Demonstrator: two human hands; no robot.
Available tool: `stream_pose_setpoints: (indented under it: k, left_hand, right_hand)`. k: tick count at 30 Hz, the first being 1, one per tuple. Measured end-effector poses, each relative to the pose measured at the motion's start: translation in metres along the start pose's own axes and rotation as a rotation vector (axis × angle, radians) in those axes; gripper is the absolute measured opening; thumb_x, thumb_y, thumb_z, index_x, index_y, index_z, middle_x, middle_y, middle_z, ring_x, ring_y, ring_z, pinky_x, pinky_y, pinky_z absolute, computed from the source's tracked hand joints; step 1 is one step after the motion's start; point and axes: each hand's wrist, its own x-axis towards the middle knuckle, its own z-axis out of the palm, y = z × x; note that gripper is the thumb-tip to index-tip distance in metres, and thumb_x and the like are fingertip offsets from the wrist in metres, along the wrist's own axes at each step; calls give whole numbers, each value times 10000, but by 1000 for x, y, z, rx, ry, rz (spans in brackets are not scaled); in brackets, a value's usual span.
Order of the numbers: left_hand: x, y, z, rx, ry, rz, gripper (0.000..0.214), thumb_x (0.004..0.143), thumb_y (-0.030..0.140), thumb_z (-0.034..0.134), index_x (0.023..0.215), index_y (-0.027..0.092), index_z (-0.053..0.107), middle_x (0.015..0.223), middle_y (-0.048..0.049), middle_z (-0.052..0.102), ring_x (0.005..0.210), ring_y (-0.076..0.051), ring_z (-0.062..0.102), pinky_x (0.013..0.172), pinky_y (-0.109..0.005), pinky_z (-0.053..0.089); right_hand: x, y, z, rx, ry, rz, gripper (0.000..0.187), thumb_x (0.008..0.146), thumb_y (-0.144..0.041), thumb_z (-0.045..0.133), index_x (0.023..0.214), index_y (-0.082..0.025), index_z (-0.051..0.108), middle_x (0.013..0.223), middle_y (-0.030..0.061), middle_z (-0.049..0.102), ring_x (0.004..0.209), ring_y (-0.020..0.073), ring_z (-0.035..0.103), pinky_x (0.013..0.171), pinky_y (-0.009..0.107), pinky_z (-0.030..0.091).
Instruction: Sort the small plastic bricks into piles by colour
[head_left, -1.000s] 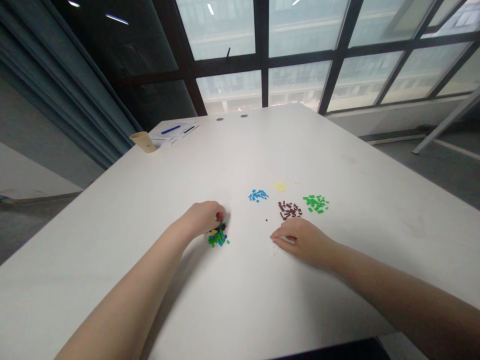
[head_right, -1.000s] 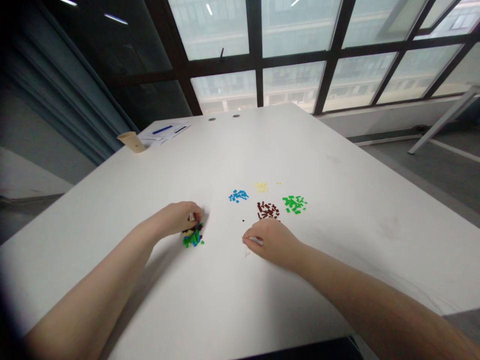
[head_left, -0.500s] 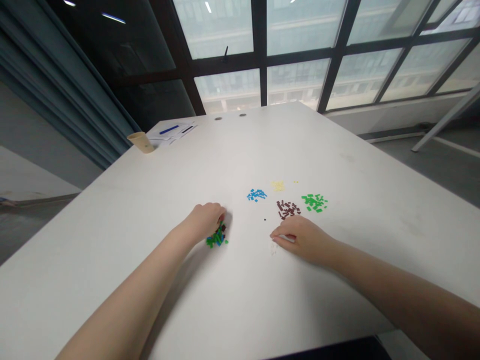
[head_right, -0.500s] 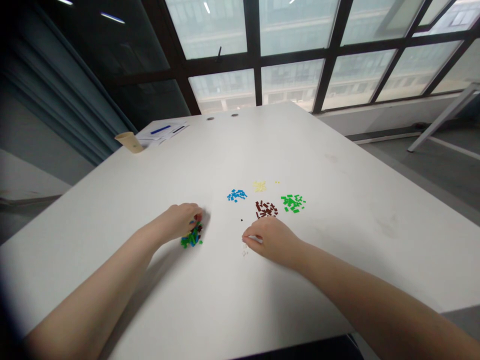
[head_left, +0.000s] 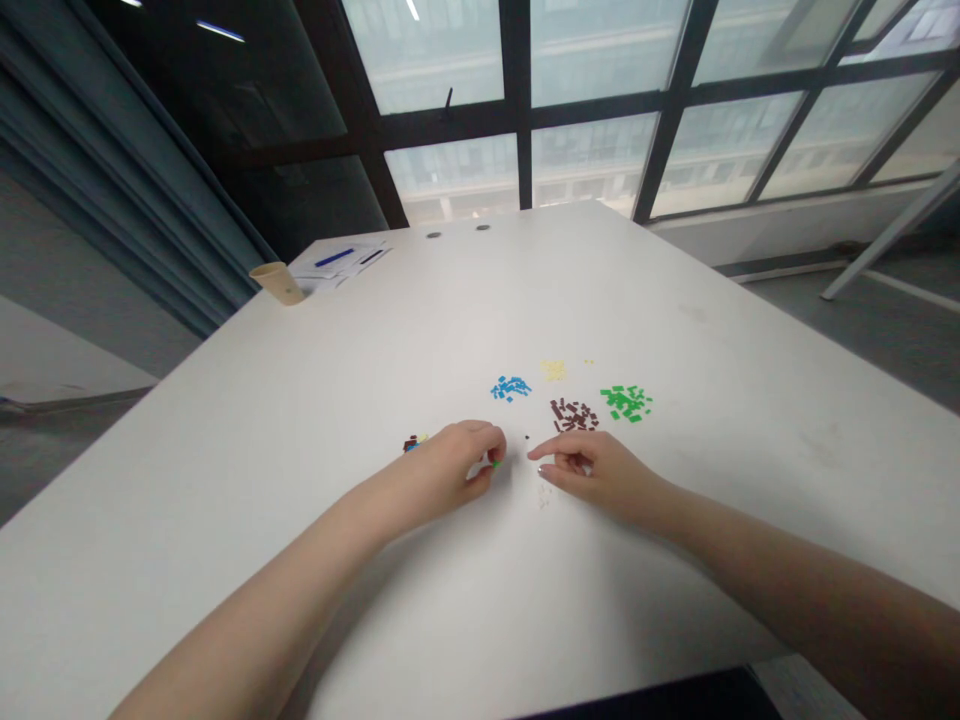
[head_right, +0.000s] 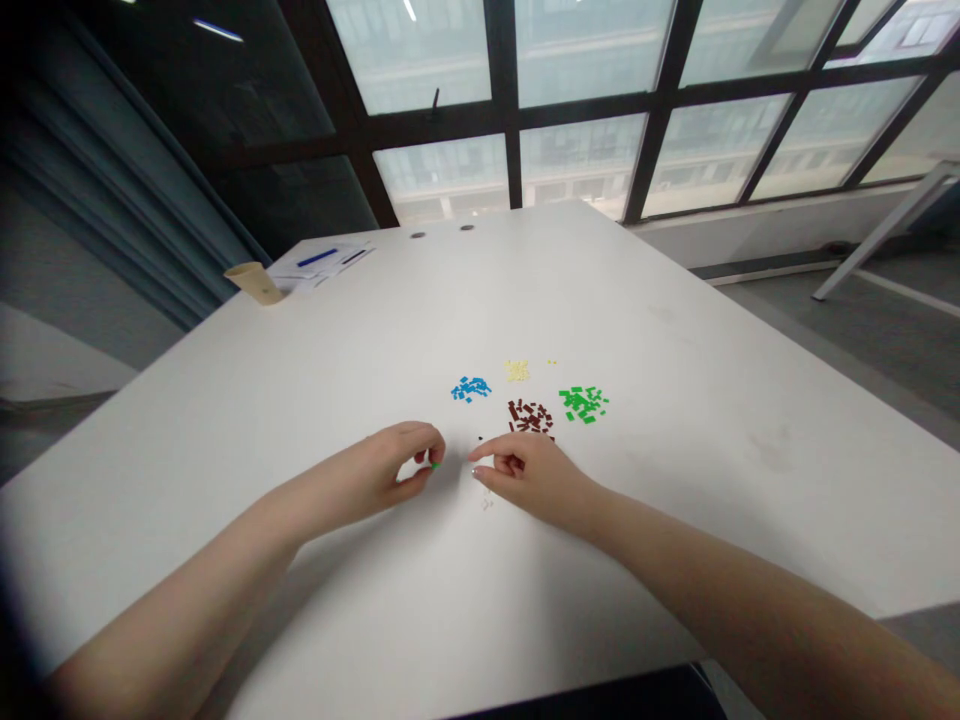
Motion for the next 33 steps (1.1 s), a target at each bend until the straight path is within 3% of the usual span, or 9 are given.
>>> stream_pose_setpoints:
  k: [4, 10, 23, 28, 33]
  left_hand:
    - [1, 16, 7, -97, 47, 94, 160, 752, 99, 424, 858, 192, 499, 847, -31, 562, 749, -135, 518, 686, -253, 418]
    - [4, 15, 17, -217, 123, 168, 169, 793, 94, 409, 908, 193, 483, 882, -34, 509, 778, -121, 495, 715, -250, 421]
    - [7, 12, 21, -293, 145, 186, 113, 853, 142, 395, 910, 195, 477, 899, -27, 511, 769, -107, 469, 729, -241, 409]
    - [7, 10, 21, -279, 158, 137, 128, 852, 205, 426, 976, 205, 461, 930, -25, 513, 773, -110, 475, 727, -243, 412]
    - [7, 4, 22, -185, 135, 6, 157, 832, 238, 447, 987, 211, 451, 945, -24, 517, 749, -123, 500, 718, -271, 421]
  right_hand:
    - [-3, -4, 9, 255, -53, 109, 219, 710, -308, 573, 868, -186, 665, 518, -53, 377, 485, 74, 336, 461, 211, 273]
    - [-3, -8, 12, 422, -5, 214, 160, 658, -328, 605, 693, -173, 616, 510, -53, 368, 492, 76, 323, 466, 222, 250]
    - [0, -6, 9, 481, -29, 262, 182, 668, -344, 611, 691, -165, 589, 489, -77, 302, 464, 61, 263, 453, 227, 180]
    - [0, -5, 7, 494, -13, 262, 197, 674, -356, 605, 705, -162, 597, 489, -75, 296, 471, 62, 255, 459, 230, 177]
    - [-2, -14, -3, 659, 99, 266, 213, 638, -362, 639, 715, -170, 586, 492, -66, 353, 476, 67, 288, 472, 235, 216]
